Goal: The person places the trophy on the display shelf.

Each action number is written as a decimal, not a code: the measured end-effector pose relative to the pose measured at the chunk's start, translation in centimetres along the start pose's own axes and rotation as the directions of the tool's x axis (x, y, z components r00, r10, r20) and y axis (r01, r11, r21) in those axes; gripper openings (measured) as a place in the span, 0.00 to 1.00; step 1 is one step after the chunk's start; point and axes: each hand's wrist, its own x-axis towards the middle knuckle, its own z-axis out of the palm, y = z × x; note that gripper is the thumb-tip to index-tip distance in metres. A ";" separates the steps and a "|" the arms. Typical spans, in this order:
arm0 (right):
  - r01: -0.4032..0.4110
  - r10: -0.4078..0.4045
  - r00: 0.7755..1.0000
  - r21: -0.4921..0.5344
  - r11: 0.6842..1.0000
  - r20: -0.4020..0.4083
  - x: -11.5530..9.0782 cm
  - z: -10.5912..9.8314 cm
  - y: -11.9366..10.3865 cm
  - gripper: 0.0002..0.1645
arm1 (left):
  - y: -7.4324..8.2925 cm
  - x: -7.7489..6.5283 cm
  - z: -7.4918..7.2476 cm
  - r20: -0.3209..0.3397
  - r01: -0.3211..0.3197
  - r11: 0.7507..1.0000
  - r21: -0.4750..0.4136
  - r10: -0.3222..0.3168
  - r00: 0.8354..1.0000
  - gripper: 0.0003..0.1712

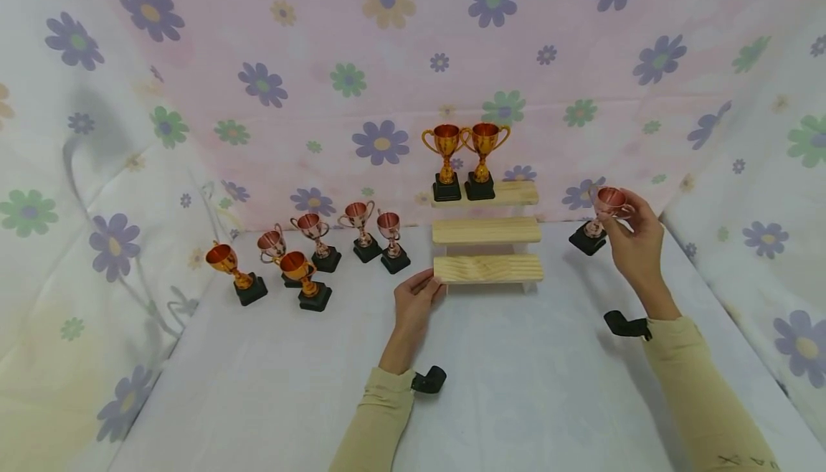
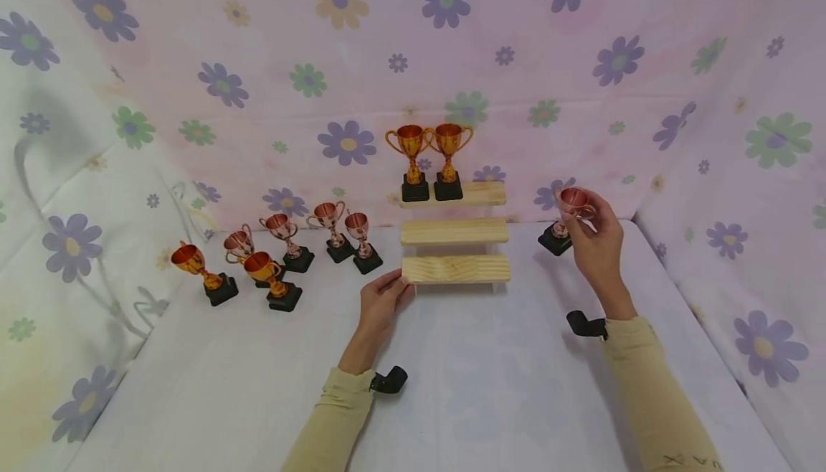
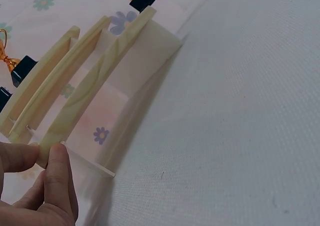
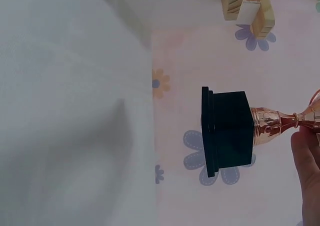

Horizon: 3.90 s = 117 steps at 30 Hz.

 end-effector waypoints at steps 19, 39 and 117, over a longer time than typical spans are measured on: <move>0.060 -0.069 0.964 0.043 0.997 0.255 2.7 2.6 -3.7 0.33 | 0.0 -0.2 0.1 -0.003 -0.015 1.000 -0.002 0.015 1.000 0.18; 0.003 -0.103 0.909 0.242 0.970 0.403 7.6 4.7 -6.0 0.27 | -0.2 0.0 -0.1 0.000 -0.013 1.000 -0.008 0.013 1.000 0.18; -0.179 0.342 0.701 -0.309 0.934 0.626 -5.2 1.2 -0.8 0.28 | 7.5 -3.1 -17.8 0.608 -0.293 0.828 0.478 -0.071 0.791 0.30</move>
